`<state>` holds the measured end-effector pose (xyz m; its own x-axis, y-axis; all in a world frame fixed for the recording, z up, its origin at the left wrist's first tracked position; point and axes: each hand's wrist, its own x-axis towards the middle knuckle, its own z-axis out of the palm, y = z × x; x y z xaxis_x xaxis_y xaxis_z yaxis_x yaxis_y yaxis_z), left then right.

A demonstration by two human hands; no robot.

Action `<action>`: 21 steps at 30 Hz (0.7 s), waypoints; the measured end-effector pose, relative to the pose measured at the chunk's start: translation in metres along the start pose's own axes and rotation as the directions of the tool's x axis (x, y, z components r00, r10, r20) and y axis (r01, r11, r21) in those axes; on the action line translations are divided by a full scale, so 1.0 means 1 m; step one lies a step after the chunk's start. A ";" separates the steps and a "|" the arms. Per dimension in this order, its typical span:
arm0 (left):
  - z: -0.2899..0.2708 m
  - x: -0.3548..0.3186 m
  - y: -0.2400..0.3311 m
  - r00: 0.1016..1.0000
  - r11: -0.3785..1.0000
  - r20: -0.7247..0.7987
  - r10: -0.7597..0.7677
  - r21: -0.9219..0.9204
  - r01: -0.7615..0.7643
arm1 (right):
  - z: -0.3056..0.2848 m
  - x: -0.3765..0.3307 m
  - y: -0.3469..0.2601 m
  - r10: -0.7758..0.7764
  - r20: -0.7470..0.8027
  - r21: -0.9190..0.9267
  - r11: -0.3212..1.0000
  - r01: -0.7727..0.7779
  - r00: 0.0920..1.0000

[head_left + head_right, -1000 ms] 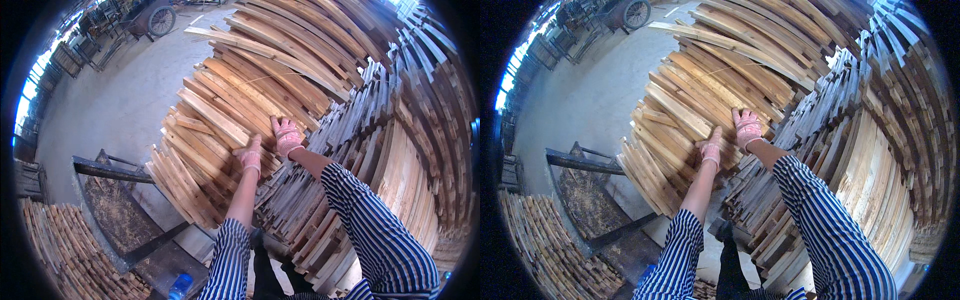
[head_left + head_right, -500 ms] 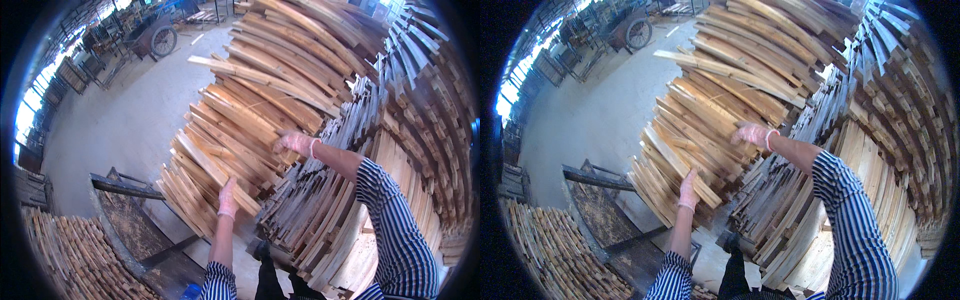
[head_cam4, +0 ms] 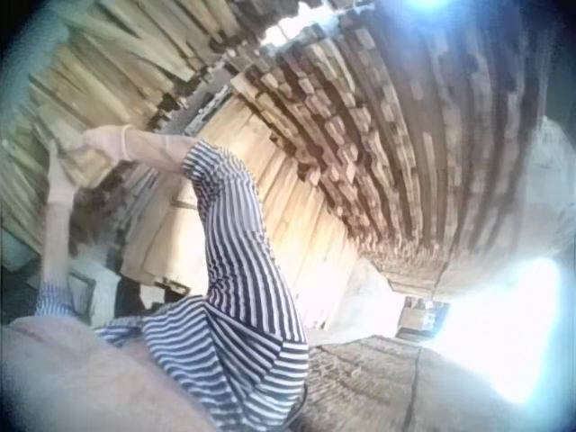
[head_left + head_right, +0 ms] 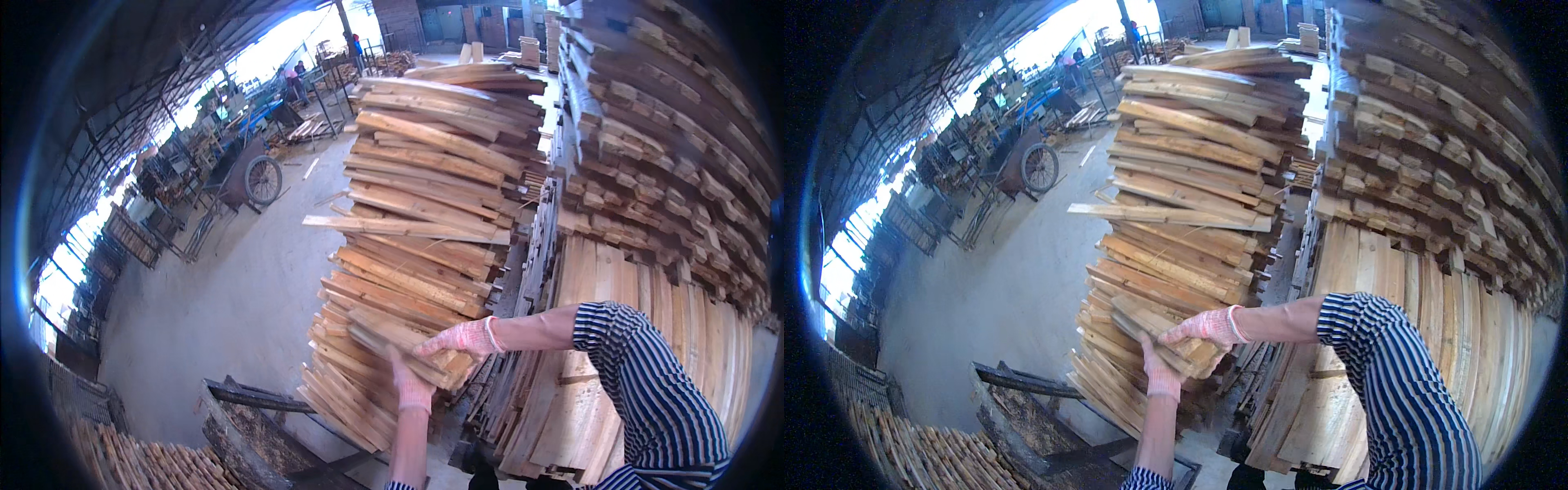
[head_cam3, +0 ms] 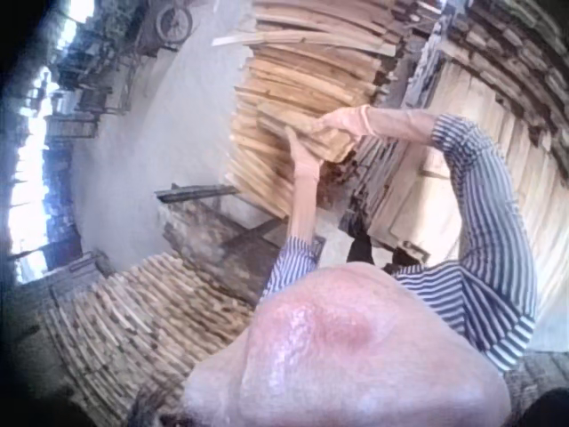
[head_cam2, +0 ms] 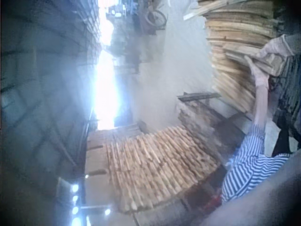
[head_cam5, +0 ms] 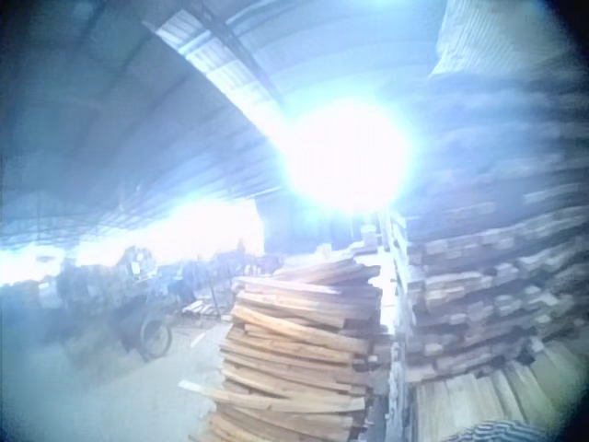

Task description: The person repeatedly picks up bundles of wooden planks from a pile and stacks them onto a growing stack. The worker wears pink gloves and handles the lumber by hand, moving between two locations in a warehouse setting.

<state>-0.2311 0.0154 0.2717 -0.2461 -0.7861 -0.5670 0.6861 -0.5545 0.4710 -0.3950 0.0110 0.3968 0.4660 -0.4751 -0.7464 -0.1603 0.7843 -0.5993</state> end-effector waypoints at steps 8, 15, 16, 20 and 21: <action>0.055 -0.077 0.030 0.819 0.874 0.369 0.440 -0.386 -0.295 | 0.013 -0.164 0.040 -0.239 0.232 -0.219 0.932 0.290 0.943; 0.236 -0.179 -0.002 0.614 0.877 0.648 0.450 -0.190 -0.442 | 0.002 -0.301 0.049 -0.735 0.069 -0.530 0.546 0.649 0.674; 0.259 -0.199 -0.015 0.597 0.865 0.657 0.461 -0.183 -0.467 | 0.011 -0.324 0.046 -0.885 0.039 -0.650 0.330 0.684 0.464; 0.310 -0.209 -0.089 0.510 0.842 0.802 0.312 0.015 -0.539 | -0.013 -0.371 0.095 -0.928 -0.350 -0.828 0.369 0.422 0.126; 0.313 -0.204 -0.099 0.494 0.866 0.834 0.247 0.039 -0.498 | -0.030 -0.374 0.116 -0.904 -0.394 -0.814 0.426 0.396 0.164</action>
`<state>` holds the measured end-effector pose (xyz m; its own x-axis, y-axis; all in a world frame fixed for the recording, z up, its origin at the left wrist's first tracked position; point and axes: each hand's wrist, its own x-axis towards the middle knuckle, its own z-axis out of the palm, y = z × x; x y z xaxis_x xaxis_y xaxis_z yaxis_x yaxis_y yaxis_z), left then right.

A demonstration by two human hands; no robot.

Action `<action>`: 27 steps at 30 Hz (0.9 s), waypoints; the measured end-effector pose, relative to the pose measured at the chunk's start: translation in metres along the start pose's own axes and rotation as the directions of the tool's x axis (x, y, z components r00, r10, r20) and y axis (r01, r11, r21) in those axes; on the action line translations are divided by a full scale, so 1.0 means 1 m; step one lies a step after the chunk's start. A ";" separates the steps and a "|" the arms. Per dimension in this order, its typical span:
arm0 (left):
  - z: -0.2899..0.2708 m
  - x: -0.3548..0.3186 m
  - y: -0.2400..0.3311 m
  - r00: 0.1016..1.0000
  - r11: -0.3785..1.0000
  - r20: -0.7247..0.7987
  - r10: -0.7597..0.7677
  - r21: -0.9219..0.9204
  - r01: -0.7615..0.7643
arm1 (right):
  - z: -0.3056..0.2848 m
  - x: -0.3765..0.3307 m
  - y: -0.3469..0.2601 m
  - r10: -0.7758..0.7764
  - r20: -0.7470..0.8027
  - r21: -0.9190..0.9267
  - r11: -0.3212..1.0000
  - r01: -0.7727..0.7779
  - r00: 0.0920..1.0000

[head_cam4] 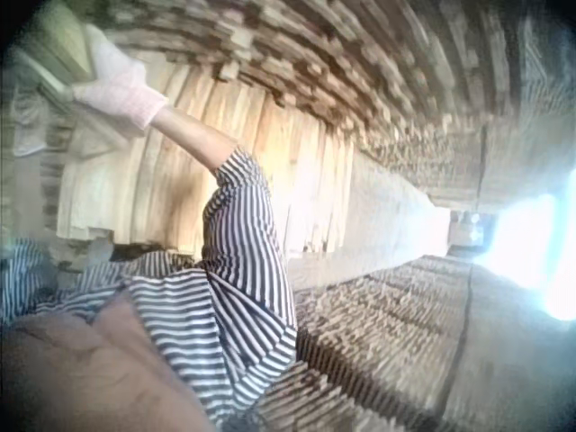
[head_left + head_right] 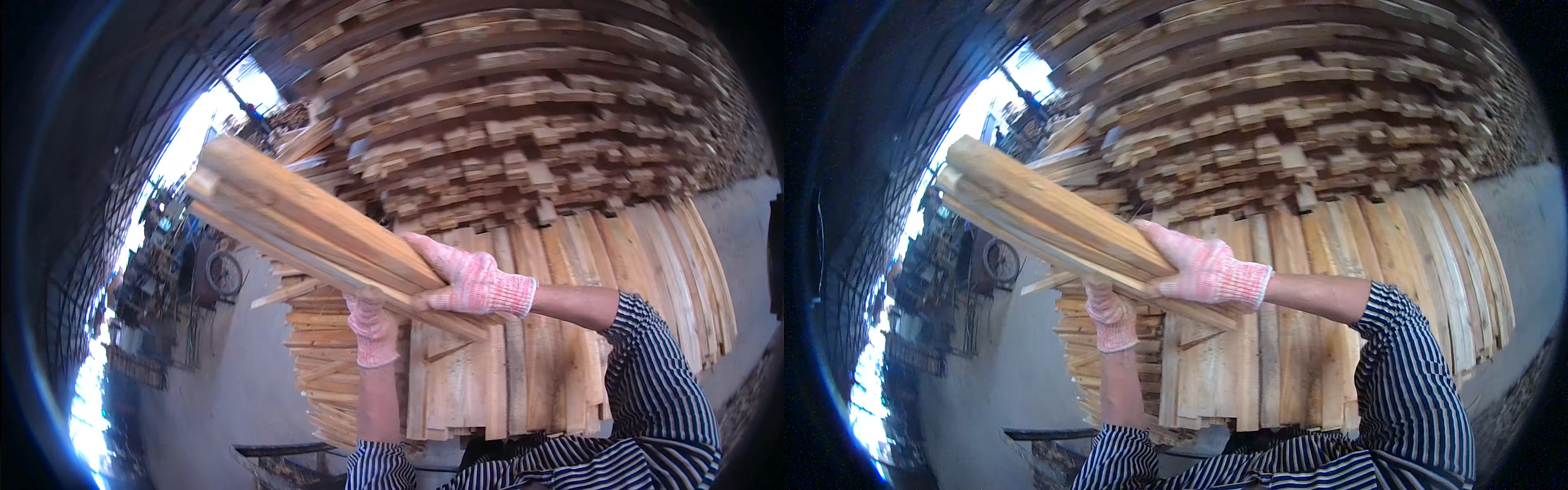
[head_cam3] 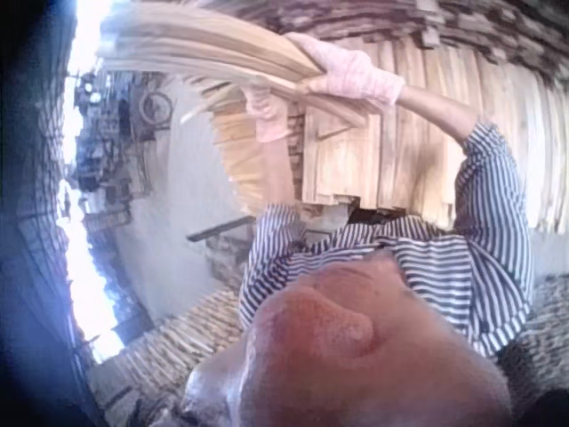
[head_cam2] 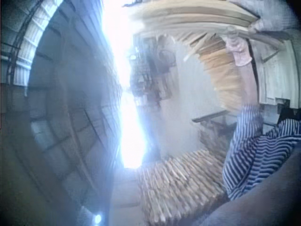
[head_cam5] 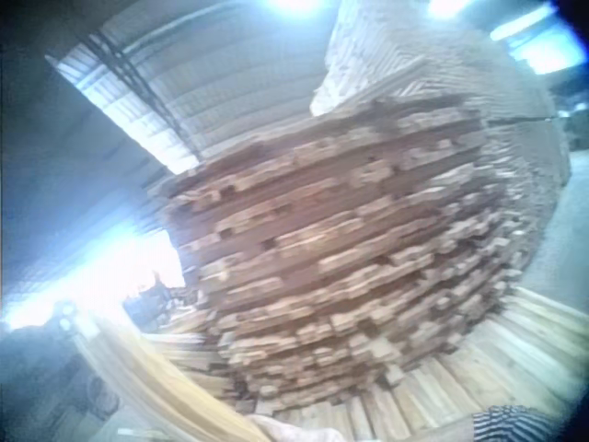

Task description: The person repeatedly picks up bundles of wooden planks from a pile and stacks them onto a growing stack. The worker wears pink gloves and handles the lumber by hand, moving between two locations in a warehouse setting.

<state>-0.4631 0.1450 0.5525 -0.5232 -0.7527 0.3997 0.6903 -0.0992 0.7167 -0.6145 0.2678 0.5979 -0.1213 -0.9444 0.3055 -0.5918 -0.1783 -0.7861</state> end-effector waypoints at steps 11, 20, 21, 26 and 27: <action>0.134 0.011 -0.113 0.959 0.932 0.143 -0.245 0.308 0.193 | -0.087 -0.180 0.056 0.075 -0.354 0.005 0.997 -0.078 0.932; 0.257 -0.132 -0.257 0.525 0.516 0.347 -0.777 -0.126 0.847 | -0.181 -0.430 0.099 0.447 -0.394 0.011 0.876 -0.482 0.803; 0.267 -0.137 -0.264 0.533 0.524 0.323 -0.782 -0.121 0.843 | -0.202 -0.458 0.099 0.523 -0.402 0.051 0.832 -0.552 0.751; 0.299 -0.170 -0.285 0.571 0.560 0.207 -0.795 -0.112 0.821 | -0.281 -0.589 0.133 0.610 -0.694 0.022 0.549 -0.835 0.383; 0.292 -0.174 -0.292 0.573 0.562 0.185 -0.798 -0.112 0.819 | -0.298 -0.609 0.147 0.627 -0.699 0.093 0.557 -0.825 0.345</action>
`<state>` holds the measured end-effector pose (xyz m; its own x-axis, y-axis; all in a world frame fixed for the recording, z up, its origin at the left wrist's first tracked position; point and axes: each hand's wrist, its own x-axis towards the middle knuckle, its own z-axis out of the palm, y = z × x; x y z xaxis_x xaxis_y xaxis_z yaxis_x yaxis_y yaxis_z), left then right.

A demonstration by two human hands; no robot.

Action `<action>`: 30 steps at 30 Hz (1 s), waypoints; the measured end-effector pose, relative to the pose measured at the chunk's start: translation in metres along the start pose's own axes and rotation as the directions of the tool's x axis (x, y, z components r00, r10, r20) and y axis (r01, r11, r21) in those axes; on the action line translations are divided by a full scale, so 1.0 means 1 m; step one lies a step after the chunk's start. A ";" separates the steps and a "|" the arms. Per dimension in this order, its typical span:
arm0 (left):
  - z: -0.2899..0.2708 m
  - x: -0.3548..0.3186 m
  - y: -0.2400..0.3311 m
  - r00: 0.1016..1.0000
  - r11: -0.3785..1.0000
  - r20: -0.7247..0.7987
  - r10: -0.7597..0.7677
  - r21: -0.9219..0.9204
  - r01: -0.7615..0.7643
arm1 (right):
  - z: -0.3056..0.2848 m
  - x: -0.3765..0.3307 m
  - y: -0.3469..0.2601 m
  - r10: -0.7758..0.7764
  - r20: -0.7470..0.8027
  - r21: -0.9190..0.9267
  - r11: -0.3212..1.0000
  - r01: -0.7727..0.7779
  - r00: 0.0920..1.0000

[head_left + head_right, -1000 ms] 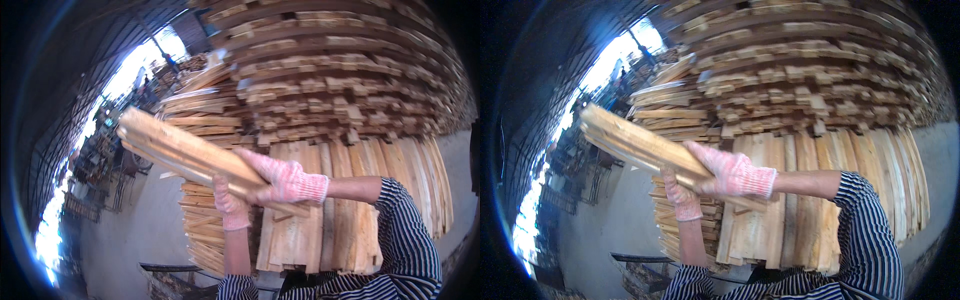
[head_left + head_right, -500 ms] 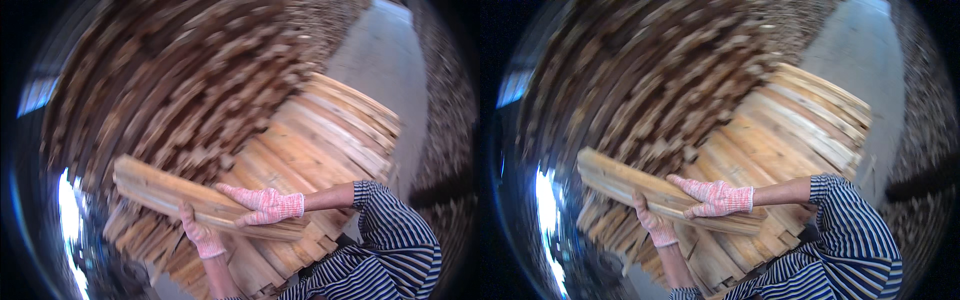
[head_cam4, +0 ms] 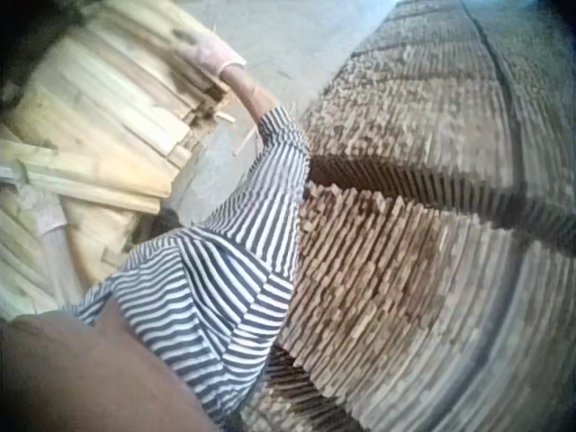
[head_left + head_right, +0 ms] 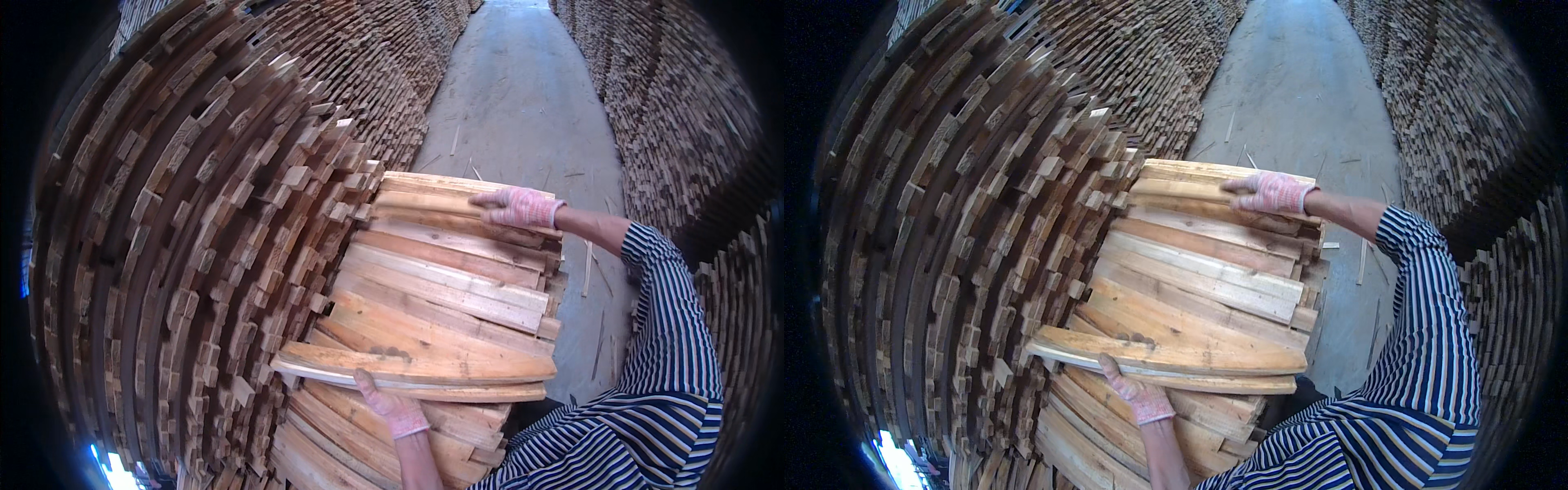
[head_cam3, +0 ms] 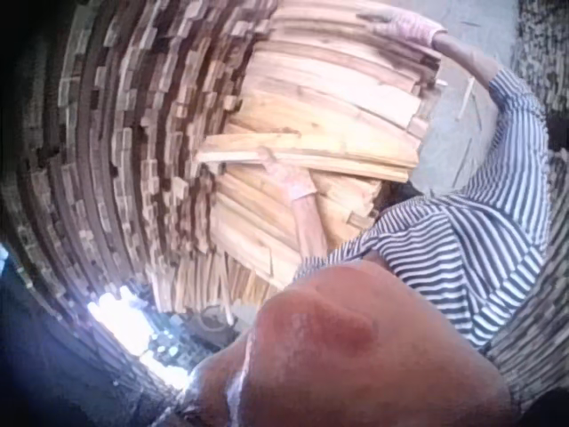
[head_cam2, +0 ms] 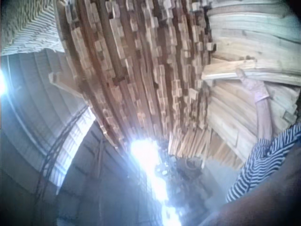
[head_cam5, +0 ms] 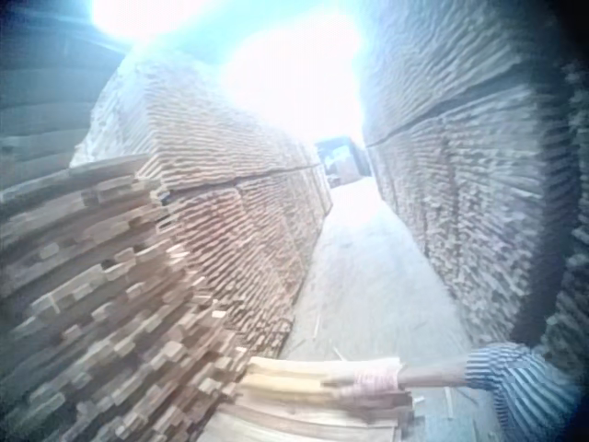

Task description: The person repeatedly picks up bundles of wooden planks from a pile and stacks them onto a growing stack. The worker wears pink gloves and handles the lumber by hand, moving between two locations in a warehouse setting.

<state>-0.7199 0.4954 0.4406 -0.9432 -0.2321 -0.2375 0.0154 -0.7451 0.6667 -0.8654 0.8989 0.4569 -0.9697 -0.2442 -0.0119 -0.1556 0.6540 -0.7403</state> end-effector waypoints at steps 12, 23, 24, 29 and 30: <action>0.004 -0.007 -0.050 0.990 0.982 -0.054 -0.133 0.124 0.139 | 0.012 0.141 0.052 0.042 -0.125 -0.562 0.821 -0.105 0.991; 0.008 0.017 -0.041 0.961 0.961 -0.002 -0.276 -0.029 0.276 | 0.105 0.021 -0.086 -0.170 0.457 0.091 0.985 0.144 0.873; 0.016 0.018 -0.042 0.966 0.966 0.027 -0.259 -0.018 0.259 | 0.124 -0.003 -0.080 -0.405 0.428 0.277 0.910 0.310 0.808; 0.062 0.002 -0.040 0.952 0.948 0.131 -0.277 0.201 0.248 | 0.104 -0.045 -0.136 -0.093 0.634 0.287 0.950 -0.122 0.768; 0.058 0.009 -0.047 0.921 0.930 0.218 -0.324 0.252 0.267 | 0.102 -0.055 -0.129 -0.118 0.601 0.363 0.922 -0.138 0.790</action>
<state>-0.7486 0.5650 0.4481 -0.9457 0.1642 -0.2804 -0.3216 -0.5971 0.7348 -0.7727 0.7550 0.4848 -0.6346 -0.7006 -0.3262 0.0592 0.3768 -0.9244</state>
